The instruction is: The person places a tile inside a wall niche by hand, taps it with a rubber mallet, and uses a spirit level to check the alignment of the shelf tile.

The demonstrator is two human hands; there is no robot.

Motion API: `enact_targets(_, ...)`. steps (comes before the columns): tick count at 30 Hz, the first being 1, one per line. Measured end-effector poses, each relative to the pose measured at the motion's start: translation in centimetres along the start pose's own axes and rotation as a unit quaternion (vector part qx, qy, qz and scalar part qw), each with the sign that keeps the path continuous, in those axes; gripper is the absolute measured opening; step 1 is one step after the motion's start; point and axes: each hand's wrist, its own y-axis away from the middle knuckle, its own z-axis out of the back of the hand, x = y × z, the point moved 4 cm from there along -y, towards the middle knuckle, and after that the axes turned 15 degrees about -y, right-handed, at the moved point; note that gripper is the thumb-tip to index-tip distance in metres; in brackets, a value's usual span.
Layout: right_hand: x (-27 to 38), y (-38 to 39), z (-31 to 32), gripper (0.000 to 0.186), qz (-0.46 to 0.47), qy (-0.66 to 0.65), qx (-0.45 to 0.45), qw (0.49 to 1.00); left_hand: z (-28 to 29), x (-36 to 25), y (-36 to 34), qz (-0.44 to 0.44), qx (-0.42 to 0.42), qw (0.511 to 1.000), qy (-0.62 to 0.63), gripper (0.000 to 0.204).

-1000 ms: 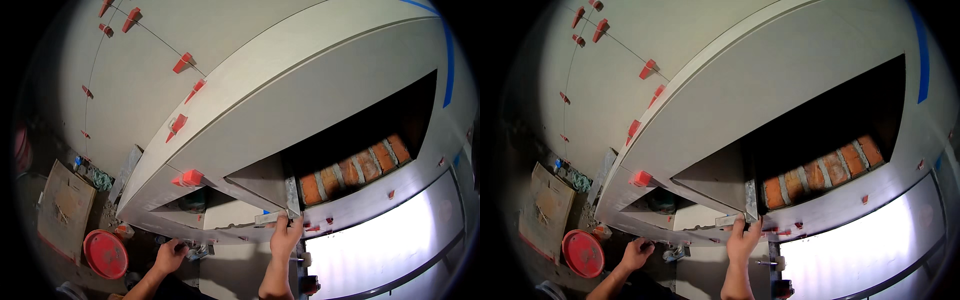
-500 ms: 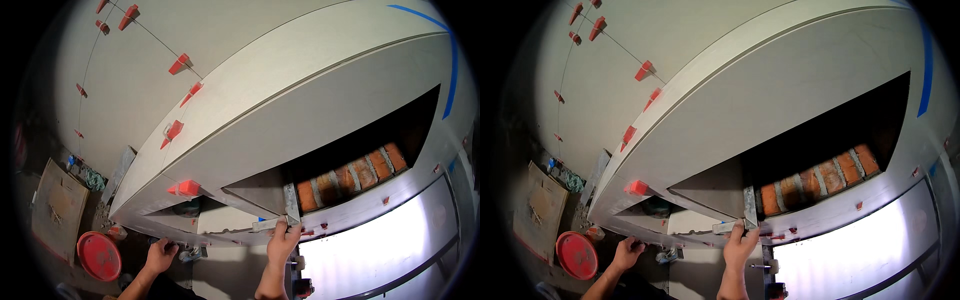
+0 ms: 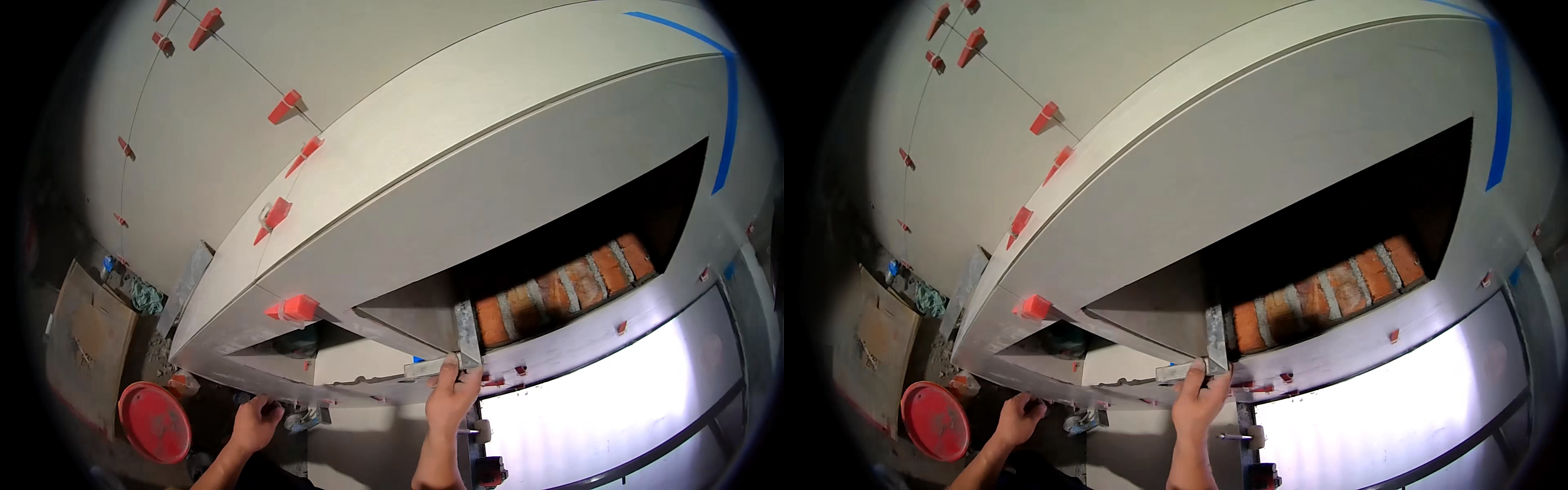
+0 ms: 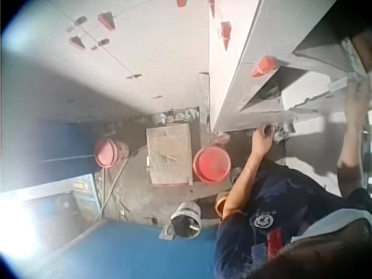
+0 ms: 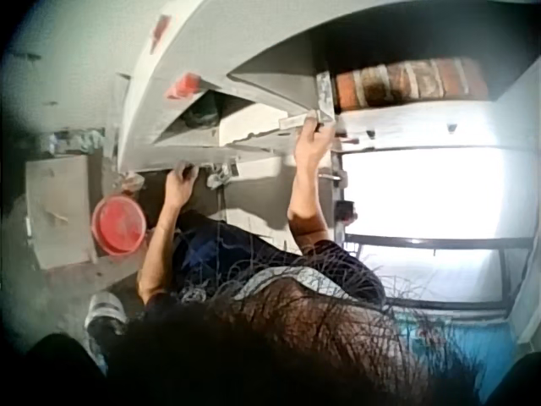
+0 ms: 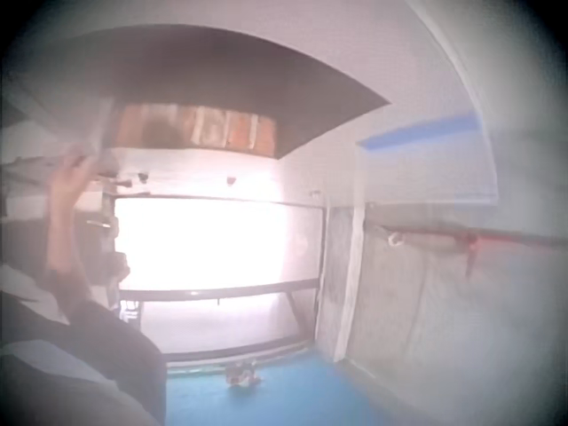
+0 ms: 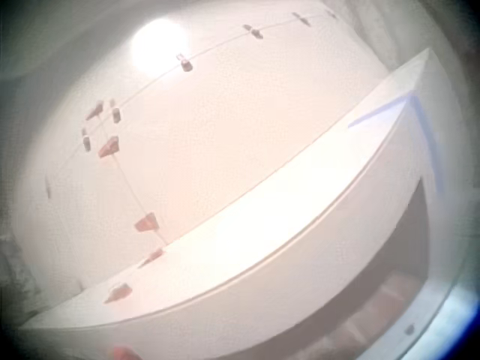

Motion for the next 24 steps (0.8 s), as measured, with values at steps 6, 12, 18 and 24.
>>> enact_targets(6, -0.3, 0.0, 0.3, 0.026, 0.015, 0.031, 0.005, 0.999, 0.4, -0.3, 0.0, 0.006, 0.000, 1.000, -0.004, 0.020)
enact_targets(12, 0.5, 0.2, -0.2, 0.025, 0.007, 0.028, -0.021, 0.999, 1.0, -0.3, -0.1, 0.005, -0.006, 0.999, -0.037, 0.019)
enact_targets(18, 0.2, 0.1, 0.0, 0.022, 0.008, -0.002, -0.008, 1.000, 1.3, -0.6, -0.1, 0.008, -0.010, 0.999, -0.041, 0.021)
enact_targets(24, 0.0, 0.1, 0.2, 0.021, -0.011, 0.004, 0.007, 1.000, 1.6, -0.4, -0.1, 0.014, -0.011, 0.999, -0.051, 0.021)
